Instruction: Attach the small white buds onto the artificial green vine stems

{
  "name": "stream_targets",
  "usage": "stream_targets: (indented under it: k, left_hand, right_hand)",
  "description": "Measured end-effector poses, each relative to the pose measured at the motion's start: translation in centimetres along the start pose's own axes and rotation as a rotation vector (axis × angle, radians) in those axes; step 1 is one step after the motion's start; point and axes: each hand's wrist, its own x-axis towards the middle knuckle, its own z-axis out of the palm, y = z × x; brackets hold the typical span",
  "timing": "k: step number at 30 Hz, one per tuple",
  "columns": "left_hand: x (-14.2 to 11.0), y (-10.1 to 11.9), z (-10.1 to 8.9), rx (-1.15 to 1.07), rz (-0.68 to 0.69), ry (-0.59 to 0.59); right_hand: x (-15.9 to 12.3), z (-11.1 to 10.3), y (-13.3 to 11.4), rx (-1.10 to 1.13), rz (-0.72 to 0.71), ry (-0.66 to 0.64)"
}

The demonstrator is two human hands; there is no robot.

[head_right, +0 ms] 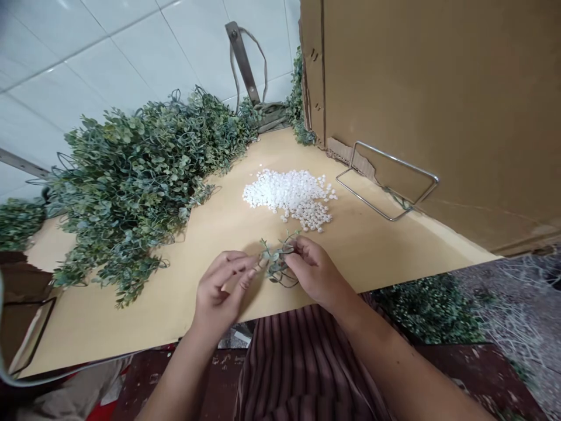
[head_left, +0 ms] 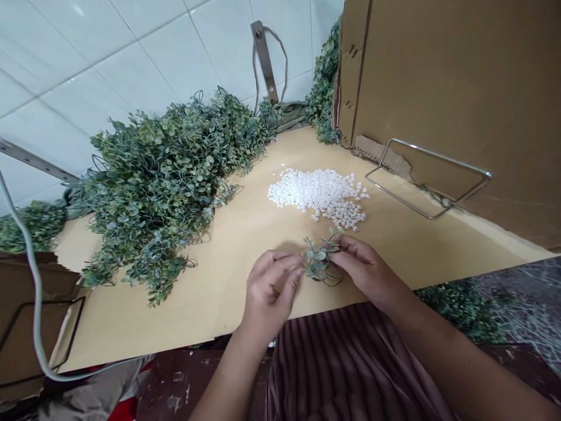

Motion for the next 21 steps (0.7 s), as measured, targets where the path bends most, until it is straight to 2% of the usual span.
stream_targets:
  k: [3, 7, 10, 13, 18, 21]
  left_hand:
    - [1.2, -0.7, -0.3, -0.091, -0.199, -0.002]
    - [3.4, -0.9, 0.6, -0.28, -0.396, -0.133]
    - [4.6, -0.2, 1.8, -0.458, -0.469, -0.27]
    - [5.2, 0.5, 2.6, -0.613, -0.561, -0.387]
    - [5.3, 0.8, 2.5, -0.704, -0.601, -0.394]
    - [5.8, 0.0, 2.3, -0.584, -0.58, -0.375]
  right_hand:
    - [-0.3, -0.2, -0.2, 0.015, 0.061, -0.011]
    - [-0.8, -0.2, -0.5, -0.079, 0.093, -0.013]
    - [-1.2, -0.3, -0.8, -0.187, 0.025, -0.035]
    - [-1.4, -0.5, -0.8, -0.193, -0.027, -0.068]
    - [-1.2, -1.2, -0.1, -0.222, -0.085, -0.004]
    - [-1.0, -1.6, 0.2, -0.238, -0.072, 0.01]
